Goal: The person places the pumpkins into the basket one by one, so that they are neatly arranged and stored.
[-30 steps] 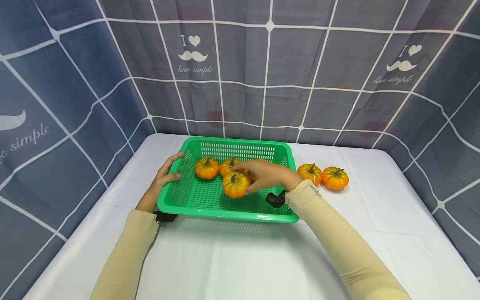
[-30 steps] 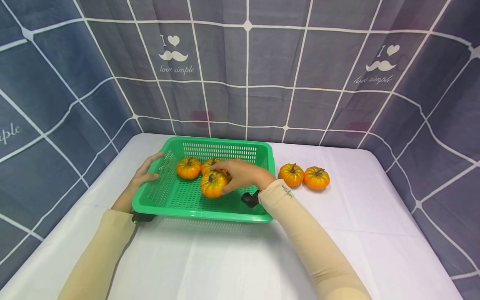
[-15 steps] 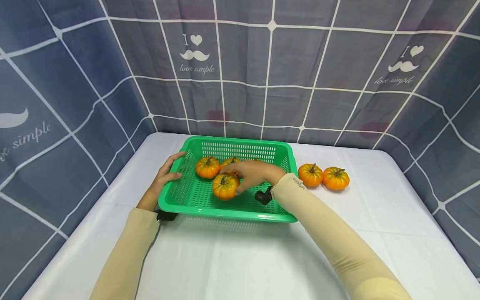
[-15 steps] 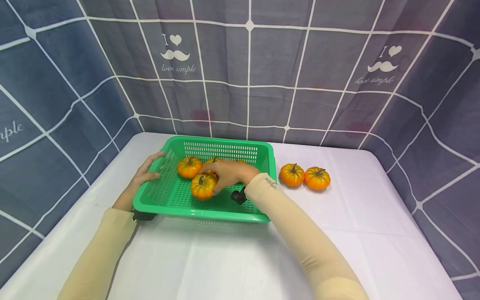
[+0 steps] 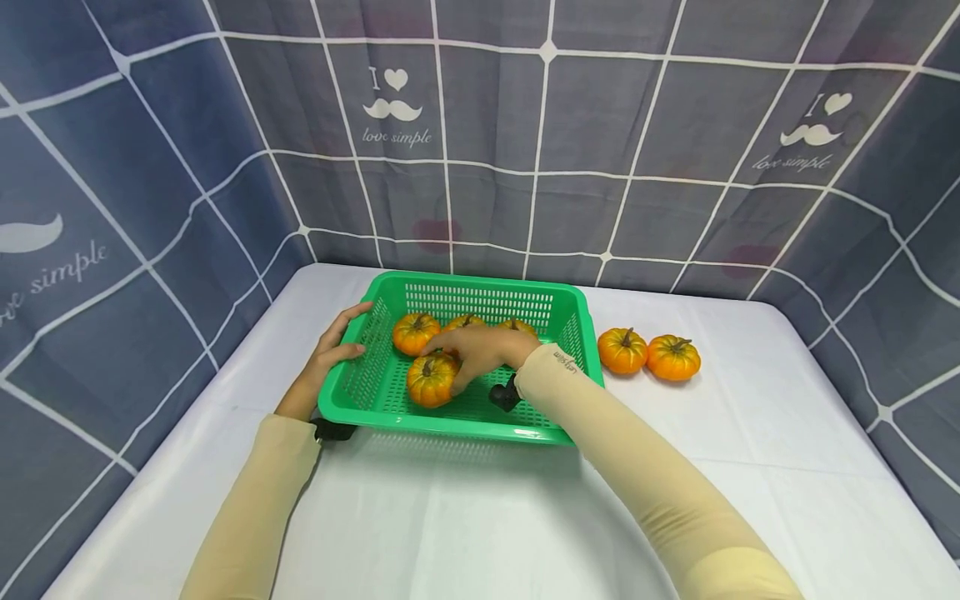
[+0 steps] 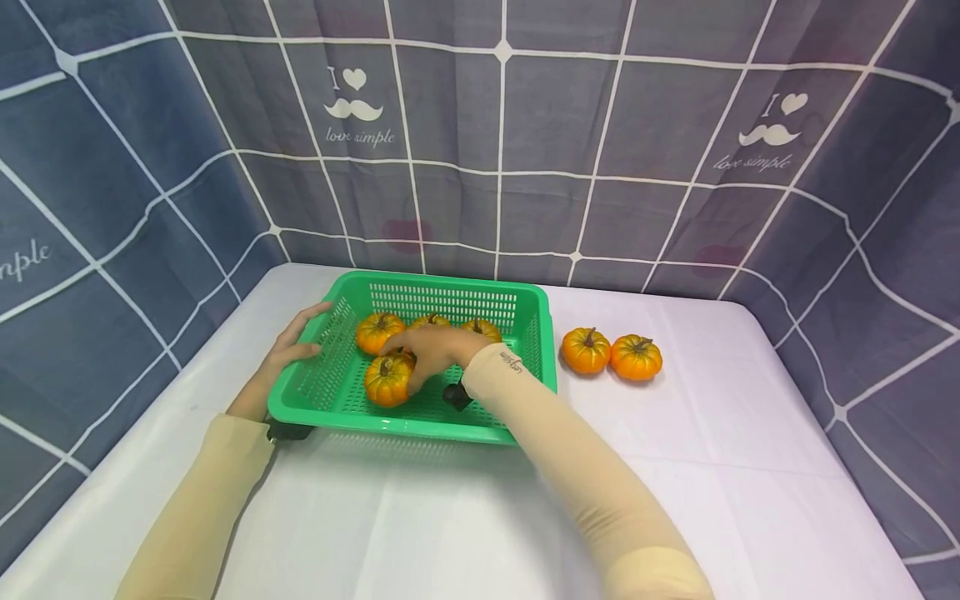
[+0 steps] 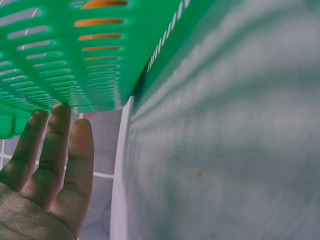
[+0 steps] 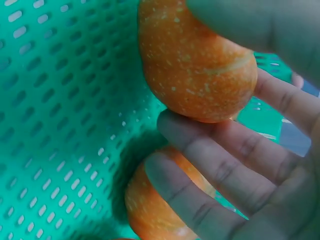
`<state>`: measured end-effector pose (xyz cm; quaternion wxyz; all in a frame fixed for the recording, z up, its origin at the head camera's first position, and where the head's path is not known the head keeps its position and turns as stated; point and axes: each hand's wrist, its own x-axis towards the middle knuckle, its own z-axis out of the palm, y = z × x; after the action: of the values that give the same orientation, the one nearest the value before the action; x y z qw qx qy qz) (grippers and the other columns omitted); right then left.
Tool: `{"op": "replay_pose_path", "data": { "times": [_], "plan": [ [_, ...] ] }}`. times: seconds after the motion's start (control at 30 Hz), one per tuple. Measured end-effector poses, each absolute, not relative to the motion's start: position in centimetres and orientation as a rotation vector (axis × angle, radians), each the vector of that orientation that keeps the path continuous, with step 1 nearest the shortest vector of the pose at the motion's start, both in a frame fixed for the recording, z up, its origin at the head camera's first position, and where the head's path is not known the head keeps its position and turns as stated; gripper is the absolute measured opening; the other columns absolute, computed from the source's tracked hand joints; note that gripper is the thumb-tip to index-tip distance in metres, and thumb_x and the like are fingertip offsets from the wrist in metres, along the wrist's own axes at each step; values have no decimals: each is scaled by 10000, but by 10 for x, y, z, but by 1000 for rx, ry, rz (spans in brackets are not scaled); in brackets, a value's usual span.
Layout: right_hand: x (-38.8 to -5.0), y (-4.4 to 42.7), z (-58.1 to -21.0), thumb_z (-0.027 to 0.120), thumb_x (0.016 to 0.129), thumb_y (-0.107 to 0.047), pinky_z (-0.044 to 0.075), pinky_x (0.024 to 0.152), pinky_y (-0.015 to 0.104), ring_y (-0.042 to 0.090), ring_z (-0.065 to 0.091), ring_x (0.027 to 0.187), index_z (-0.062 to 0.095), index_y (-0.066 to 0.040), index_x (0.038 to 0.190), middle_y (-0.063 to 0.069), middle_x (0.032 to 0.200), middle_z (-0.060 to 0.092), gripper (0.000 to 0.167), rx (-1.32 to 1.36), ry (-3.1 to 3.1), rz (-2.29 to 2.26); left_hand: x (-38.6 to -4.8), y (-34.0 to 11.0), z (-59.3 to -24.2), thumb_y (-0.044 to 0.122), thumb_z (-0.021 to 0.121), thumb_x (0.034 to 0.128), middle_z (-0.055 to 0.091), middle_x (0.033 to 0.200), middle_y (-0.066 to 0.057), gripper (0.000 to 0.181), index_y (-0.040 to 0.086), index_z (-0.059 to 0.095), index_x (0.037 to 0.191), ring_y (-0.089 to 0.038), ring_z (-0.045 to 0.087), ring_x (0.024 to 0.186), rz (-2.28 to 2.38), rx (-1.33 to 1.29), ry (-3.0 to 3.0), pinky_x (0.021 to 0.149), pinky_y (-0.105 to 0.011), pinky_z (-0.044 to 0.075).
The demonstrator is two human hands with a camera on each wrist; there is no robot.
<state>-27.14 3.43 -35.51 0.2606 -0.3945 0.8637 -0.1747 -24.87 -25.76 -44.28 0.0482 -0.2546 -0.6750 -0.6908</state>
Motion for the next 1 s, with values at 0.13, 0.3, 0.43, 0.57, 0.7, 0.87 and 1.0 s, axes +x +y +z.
{"op": "replay_pose_path", "data": {
  "times": [0.13,0.3,0.43,0.57,0.7,0.87,1.0],
  "plan": [
    [-273,28,-360,839,910,-98,474,1123,392,227,555,1307,573,-185,1578,40,1573,568,724,-1057,2343,-459,-249,-257,-443,-75,469,914,573,1485,56,693,174,544,1556,-81,592,1230,-2105,-782,-2051,980,-196,486],
    [-275,21,-365,822,932,-116,461,1141,426,253,552,1305,544,-194,1601,81,1563,572,728,-1058,2351,-418,-247,-257,-442,-76,460,940,598,1430,-17,687,133,498,1594,-132,643,1136,-2206,-742,-2043,899,-223,560],
    [-276,17,-369,815,958,-138,437,1181,462,288,518,1425,507,-197,1626,88,1598,542,738,-1058,2350,-398,-247,-258,-442,-63,461,955,564,1464,-23,688,78,441,1629,-138,627,1162,-2199,-697,-2095,914,-226,556],
    [-277,13,-374,815,969,-174,422,1197,470,303,485,1473,489,-224,1639,66,1606,542,747,-1066,2374,-367,-246,-259,-442,-40,464,962,537,1470,-9,689,161,470,1621,-137,607,1166,-2203,-660,-2131,912,-222,553],
    [-277,8,-376,806,981,-193,400,1214,497,329,449,1506,468,-236,1655,57,1629,523,755,-1057,2394,-352,-247,-259,-443,-75,455,950,581,1455,-10,690,157,493,1598,-139,641,1162,-2213,-721,-2064,909,-227,565],
    [-277,3,-374,794,1005,-216,380,1226,538,359,422,1534,425,-234,1680,75,1661,486,770,-1038,2403,-360,-248,-257,-442,-109,439,932,609,1450,11,693,129,510,1579,-134,657,1169,-2203,-792,-2006,909,-226,570],
    [-279,-1,-375,785,1017,-268,376,1228,547,377,416,1537,398,-252,1695,76,1663,486,781,-1032,2429,-336,-248,-256,-443,-93,443,936,597,1459,16,697,167,514,1579,-134,649,1176,-2207,-776,-2019,913,-226,568]
  ]
}}
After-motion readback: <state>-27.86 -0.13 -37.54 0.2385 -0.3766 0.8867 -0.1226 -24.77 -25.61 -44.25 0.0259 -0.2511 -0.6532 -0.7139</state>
